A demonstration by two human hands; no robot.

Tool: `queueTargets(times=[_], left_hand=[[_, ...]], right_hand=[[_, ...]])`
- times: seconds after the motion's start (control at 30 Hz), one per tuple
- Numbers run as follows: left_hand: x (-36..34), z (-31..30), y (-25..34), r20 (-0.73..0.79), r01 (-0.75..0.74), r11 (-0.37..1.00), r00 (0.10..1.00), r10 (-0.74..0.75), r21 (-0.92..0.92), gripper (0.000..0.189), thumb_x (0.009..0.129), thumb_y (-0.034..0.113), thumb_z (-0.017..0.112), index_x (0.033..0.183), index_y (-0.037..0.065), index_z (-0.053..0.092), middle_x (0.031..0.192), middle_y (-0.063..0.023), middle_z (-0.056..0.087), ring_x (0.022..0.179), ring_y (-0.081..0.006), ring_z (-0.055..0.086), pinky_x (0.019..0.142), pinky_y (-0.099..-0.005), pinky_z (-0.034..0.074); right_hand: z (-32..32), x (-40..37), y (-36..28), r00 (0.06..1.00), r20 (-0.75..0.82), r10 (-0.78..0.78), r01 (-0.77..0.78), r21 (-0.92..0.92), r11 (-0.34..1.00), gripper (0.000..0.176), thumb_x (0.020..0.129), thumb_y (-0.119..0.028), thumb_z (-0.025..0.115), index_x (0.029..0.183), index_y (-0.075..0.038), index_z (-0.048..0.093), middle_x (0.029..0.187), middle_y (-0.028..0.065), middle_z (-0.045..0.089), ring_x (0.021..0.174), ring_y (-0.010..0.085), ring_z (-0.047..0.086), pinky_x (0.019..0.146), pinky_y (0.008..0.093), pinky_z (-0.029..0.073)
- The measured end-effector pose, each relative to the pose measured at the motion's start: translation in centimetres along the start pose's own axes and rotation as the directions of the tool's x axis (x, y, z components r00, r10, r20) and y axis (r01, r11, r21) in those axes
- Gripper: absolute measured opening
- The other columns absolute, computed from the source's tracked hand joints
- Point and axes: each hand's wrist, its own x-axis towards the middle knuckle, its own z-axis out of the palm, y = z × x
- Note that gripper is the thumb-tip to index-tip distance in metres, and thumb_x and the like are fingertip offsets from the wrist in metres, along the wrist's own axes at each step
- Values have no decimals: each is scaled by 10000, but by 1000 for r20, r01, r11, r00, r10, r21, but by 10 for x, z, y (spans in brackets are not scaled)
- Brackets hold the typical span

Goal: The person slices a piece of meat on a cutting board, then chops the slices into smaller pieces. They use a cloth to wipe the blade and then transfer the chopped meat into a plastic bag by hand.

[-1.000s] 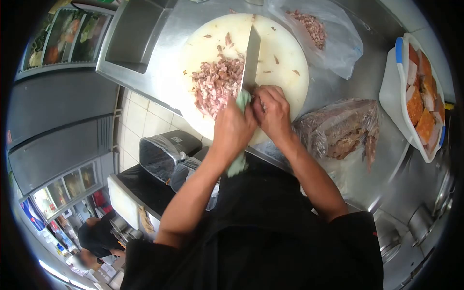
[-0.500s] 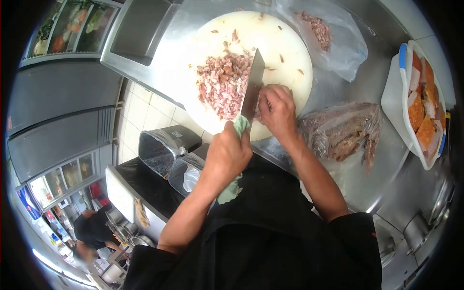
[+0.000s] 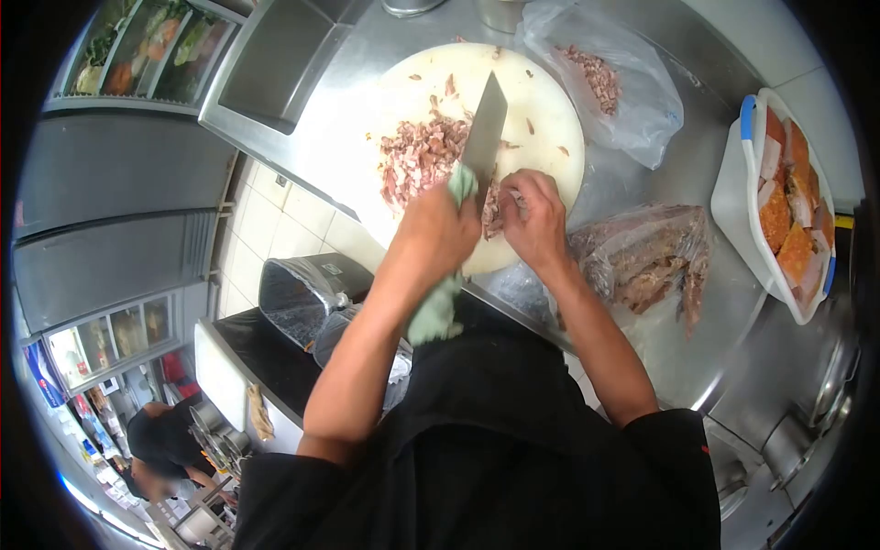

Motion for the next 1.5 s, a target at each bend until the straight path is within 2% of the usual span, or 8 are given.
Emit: queueTargets(times=[0.17, 0.37, 0.5, 0.63, 0.83, 0.97, 1.23, 1.5], left_hand=[[-48, 41, -23, -149, -42, 999, 988, 37, -31, 279, 934, 168, 583, 894, -107, 550, 727, -382, 604, 738, -560, 616, 661, -585, 507], [46, 54, -17, -353, -154, 987, 926, 131, -36, 270, 912, 153, 599, 837, -104, 569, 706, -387, 599, 675, -519, 639, 617, -553, 525], [56, 35, -3, -318, -167, 986, 934, 163, 14, 347, 918, 199, 593, 846, -141, 585, 744, -399, 603, 784, -544, 638, 708, -556, 530], [-3, 12, 3, -55, 58, 998, 997, -58, 3, 303, 925, 195, 581, 909, -108, 602, 784, -396, 611, 848, -556, 623, 752, -563, 517], [-31, 67, -18, -226, 10, 1000, 974, -12, -10, 256, 914, 145, 597, 1003, -92, 558, 737, -386, 606, 739, -544, 626, 673, -597, 506], [36, 61, -6, -366, -161, 987, 920, 140, -27, 249, 909, 141, 594, 907, -108, 579, 677, -378, 590, 682, -524, 630, 609, -550, 522], [6, 28, 8, -169, -113, 993, 979, 116, 25, 217, 921, 127, 581, 886, -86, 597, 732, -335, 634, 720, -511, 645, 661, -542, 529], [23, 71, -2, -344, -108, 994, 935, 89, -34, 238, 908, 131, 604, 862, -101, 576, 721, -359, 615, 708, -533, 630, 635, -559, 509]], right_hand=[[1, -5, 5, 995, 92, -47, 47, 1, 999, 133, 795, 39, 654, 923, 5, 667, 937, 160, 660, 924, 356, 620, 820, 432, 510], [-1, -6, 4, 985, 165, -48, 50, -7, 999, 184, 766, 64, 648, 947, 33, 653, 983, 166, 658, 960, 362, 617, 864, 451, 511], [-9, -3, 7, 979, 187, -78, 78, 7, 997, 230, 764, 65, 655, 990, 20, 658, 998, 160, 655, 956, 358, 615, 855, 434, 514], [-18, -2, 6, 993, 103, -61, 60, 10, 998, 217, 768, 57, 666, 976, -2, 684, 962, 145, 658, 933, 343, 614, 838, 415, 517], [-18, 1, 16, 980, 190, -54, 46, 46, 998, 183, 761, 68, 657, 929, 5, 691, 944, 137, 663, 914, 333, 623, 808, 401, 529], [-18, 4, 18, 970, 221, -105, 107, 5, 994, 186, 749, 74, 645, 925, 19, 669, 952, 149, 659, 915, 347, 622, 805, 413, 529], [-22, 6, 19, 973, 197, -117, 107, 59, 993, 137, 770, 65, 640, 898, 15, 649, 941, 158, 652, 896, 354, 615, 790, 427, 520], [-22, 4, 23, 959, 234, -162, 146, 87, 986, 136, 768, 65, 635, 897, 27, 652, 928, 161, 649, 888, 357, 612, 790, 426, 522]])
